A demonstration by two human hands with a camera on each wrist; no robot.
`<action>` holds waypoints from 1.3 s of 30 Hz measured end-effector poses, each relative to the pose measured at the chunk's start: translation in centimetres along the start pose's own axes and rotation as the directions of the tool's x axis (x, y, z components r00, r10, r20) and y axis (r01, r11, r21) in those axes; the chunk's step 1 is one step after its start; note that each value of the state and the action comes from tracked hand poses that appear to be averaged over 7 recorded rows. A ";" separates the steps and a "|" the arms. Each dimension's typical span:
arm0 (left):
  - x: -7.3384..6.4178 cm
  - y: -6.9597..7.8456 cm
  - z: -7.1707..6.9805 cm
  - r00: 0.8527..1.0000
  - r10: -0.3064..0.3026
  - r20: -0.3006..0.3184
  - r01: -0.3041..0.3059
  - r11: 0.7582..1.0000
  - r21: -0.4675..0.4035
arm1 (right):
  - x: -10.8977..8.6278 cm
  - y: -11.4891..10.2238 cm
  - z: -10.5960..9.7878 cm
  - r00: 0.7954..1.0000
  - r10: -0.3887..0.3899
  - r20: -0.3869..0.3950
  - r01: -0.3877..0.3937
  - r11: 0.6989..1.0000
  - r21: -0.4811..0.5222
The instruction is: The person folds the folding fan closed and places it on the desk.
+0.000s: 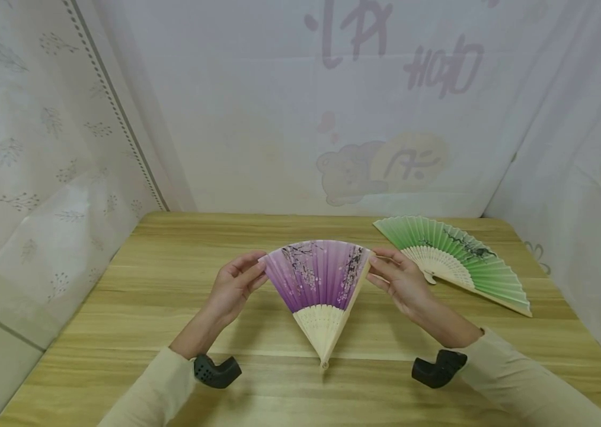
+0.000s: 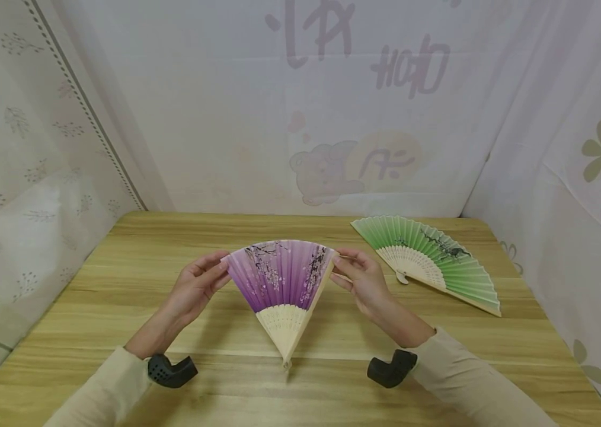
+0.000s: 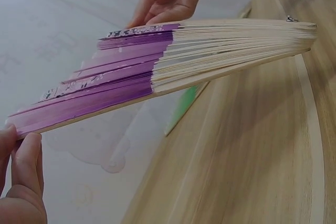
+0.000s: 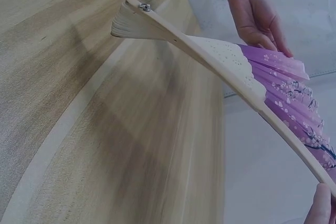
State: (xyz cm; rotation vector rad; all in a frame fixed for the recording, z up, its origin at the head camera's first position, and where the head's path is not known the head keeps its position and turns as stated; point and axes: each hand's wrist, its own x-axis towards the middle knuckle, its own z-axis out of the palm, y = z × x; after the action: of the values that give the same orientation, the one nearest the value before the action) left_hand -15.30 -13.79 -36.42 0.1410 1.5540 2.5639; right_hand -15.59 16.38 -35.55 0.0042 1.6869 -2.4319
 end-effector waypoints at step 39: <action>0.2 -0.1 1.2 0.999 -0.007 0.033 0.005 0.998 0.064 | -0.1 0.1 1.0 0.999 -0.026 0.024 0.027 0.999 -0.041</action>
State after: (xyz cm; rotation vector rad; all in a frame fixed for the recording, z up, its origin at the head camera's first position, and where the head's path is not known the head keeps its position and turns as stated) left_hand -15.36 -12.69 -35.97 0.1844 1.6231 2.4951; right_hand -15.39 15.41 -35.32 -0.0522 1.7373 -2.4057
